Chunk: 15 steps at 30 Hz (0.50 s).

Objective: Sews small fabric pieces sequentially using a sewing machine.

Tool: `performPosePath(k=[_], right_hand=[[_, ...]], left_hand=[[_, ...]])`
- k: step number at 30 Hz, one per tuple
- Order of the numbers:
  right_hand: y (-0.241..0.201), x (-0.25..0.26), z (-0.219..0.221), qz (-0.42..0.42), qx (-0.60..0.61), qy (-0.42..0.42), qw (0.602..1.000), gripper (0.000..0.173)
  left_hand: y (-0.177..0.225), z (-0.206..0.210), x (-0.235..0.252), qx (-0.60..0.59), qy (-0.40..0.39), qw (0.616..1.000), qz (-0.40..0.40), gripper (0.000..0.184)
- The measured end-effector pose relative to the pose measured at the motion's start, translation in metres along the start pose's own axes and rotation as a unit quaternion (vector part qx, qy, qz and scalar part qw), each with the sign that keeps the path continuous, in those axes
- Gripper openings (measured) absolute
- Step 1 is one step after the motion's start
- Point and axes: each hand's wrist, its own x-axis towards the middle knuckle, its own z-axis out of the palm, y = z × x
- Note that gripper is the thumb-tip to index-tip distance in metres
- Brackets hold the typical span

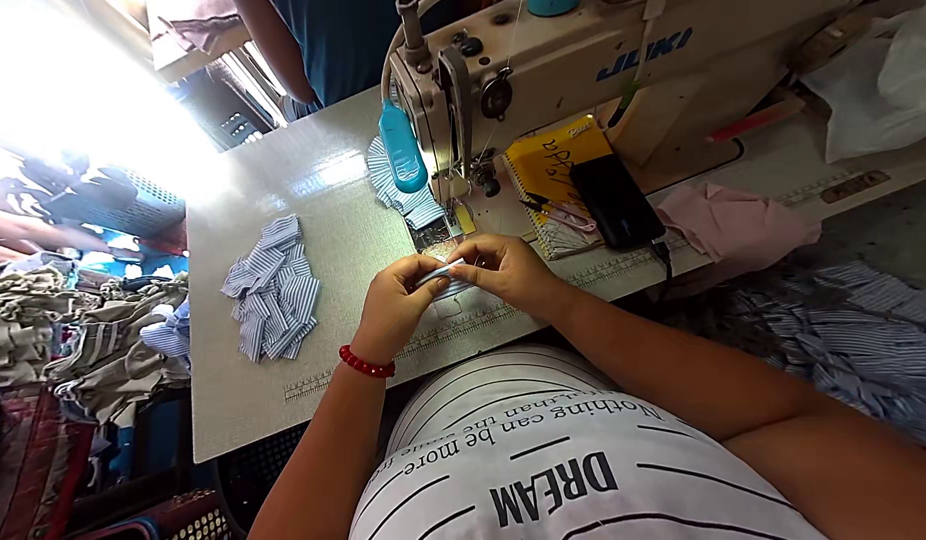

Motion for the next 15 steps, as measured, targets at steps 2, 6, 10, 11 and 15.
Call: performPosePath(k=[2,6,10,11,15], right_hand=[[-0.003,-0.003,0.002,0.001,-0.016,0.026,1.000,0.006],[0.000,-0.007,0.005,-0.010,0.020,0.074,0.997,0.007],[0.004,-0.009,0.009,0.004,0.054,0.087,0.995,0.010],[0.003,-0.010,0.010,0.021,0.066,0.082,0.994,0.012],[-0.001,-0.012,0.014,0.069,0.114,0.073,0.988,0.012]], left_hand=[[0.000,0.004,0.000,0.009,0.028,1.000,0.004,0.015],[0.002,0.019,-0.002,-0.094,0.074,0.989,-0.087,0.028],[0.002,0.030,-0.004,-0.228,0.097,0.960,-0.127,0.024],[-0.001,0.032,-0.005,-0.223,0.109,0.963,-0.103,0.028],[-0.008,0.036,-0.005,-0.163,0.136,0.977,-0.025,0.037]])
